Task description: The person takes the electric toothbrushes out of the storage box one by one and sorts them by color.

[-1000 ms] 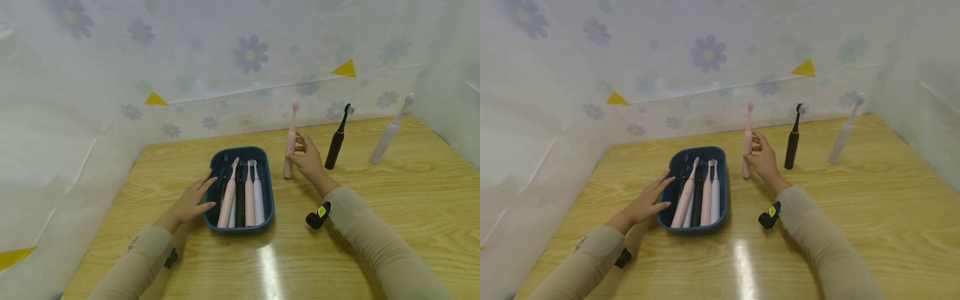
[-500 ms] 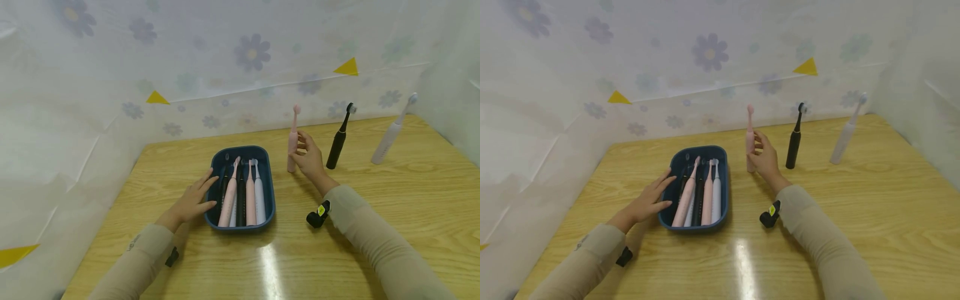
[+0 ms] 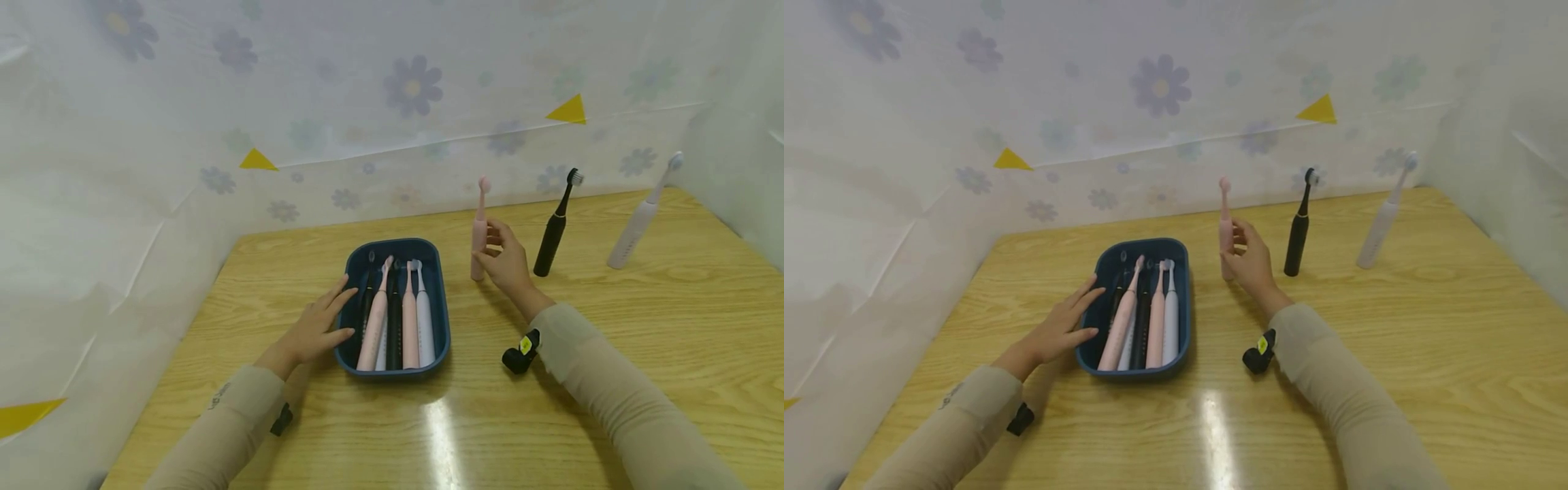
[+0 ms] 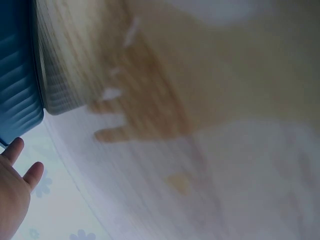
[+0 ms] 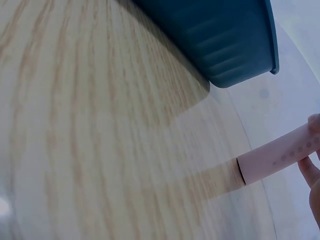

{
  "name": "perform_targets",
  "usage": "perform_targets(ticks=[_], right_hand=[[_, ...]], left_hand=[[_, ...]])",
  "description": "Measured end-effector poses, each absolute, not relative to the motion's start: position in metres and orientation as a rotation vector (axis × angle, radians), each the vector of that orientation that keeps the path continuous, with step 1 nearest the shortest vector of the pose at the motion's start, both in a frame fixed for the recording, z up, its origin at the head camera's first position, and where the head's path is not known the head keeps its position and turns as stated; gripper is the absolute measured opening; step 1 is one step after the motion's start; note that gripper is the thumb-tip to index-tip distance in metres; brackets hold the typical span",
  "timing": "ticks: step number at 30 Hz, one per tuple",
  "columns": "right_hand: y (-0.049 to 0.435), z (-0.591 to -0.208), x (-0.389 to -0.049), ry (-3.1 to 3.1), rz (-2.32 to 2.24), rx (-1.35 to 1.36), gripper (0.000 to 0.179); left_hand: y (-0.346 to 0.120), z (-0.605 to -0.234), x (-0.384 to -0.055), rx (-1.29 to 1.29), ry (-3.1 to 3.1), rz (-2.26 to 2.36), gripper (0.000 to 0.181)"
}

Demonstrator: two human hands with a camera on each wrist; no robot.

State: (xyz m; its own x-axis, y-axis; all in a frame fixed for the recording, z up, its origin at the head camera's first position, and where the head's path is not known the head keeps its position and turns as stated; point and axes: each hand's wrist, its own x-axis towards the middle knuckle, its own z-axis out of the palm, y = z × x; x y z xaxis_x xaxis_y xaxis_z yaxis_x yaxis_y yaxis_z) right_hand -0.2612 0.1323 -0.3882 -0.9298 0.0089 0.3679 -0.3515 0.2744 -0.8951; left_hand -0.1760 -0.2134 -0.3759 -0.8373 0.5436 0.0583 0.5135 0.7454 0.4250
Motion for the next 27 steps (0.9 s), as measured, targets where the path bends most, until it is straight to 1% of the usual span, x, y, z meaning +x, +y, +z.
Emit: perform_targets(ticks=[5,13,27], right_hand=[[0.1325,-0.3886,-0.2578,-2.221,1.686,0.35,0.052],[0.1329,-0.3885,-0.2582,-2.26,1.666,0.312,0.051],[0.133,-0.3901,-0.2566,-2.25,1.661,0.322,0.051]], left_hand=[[-0.2136,-0.3762,-0.1762,0.873,2.87,0.667,0.064],[-0.2126,-0.3751,-0.1756,0.852,2.853,0.664,0.064],[-0.2131,-0.3767,-0.1762,0.875,2.864,0.662,0.064]])
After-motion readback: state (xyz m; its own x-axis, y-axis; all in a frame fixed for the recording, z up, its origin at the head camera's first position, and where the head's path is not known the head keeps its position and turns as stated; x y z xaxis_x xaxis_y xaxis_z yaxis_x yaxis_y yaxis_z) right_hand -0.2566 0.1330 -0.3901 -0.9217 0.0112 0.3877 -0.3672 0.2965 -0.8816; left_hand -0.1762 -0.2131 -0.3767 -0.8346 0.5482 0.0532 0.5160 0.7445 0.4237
